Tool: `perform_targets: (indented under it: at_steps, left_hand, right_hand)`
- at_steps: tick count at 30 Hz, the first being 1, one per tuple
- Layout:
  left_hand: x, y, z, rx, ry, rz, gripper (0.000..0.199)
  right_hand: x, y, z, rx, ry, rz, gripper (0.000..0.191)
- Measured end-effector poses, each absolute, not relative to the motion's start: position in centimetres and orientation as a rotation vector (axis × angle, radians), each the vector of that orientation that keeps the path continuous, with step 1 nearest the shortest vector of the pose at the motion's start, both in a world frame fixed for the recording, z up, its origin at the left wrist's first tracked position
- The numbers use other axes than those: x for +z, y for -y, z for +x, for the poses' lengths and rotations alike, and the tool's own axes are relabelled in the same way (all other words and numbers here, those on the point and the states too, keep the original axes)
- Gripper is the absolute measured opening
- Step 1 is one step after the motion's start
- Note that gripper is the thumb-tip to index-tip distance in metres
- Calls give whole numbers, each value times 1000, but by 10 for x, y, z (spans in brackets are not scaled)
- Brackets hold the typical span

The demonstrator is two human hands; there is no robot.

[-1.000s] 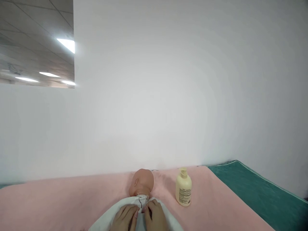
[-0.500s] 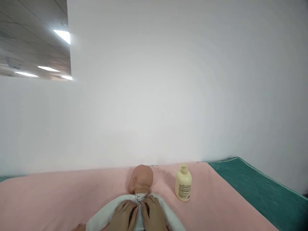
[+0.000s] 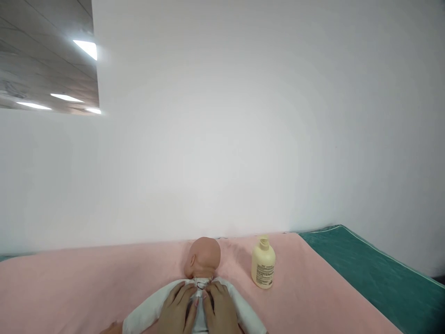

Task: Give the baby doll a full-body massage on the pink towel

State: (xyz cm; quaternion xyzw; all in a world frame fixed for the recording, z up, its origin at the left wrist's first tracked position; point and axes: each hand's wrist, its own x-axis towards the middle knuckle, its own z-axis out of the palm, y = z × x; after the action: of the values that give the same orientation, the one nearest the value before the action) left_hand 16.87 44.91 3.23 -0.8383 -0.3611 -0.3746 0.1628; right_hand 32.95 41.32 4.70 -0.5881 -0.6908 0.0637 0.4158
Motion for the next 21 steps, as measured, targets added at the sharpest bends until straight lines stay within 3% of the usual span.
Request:
perform_targets:
  at_steps: [13, 21]
  left_hand:
    - [28, -449, 169, -1029, 1116, -2385, 34]
    - [32, -447, 167, -1033, 1098, -2368, 33]
  right_hand:
    - [52, -408, 332, 169, 1704, -1296, 41]
    - [62, -405, 333, 307, 1689, -1287, 36]
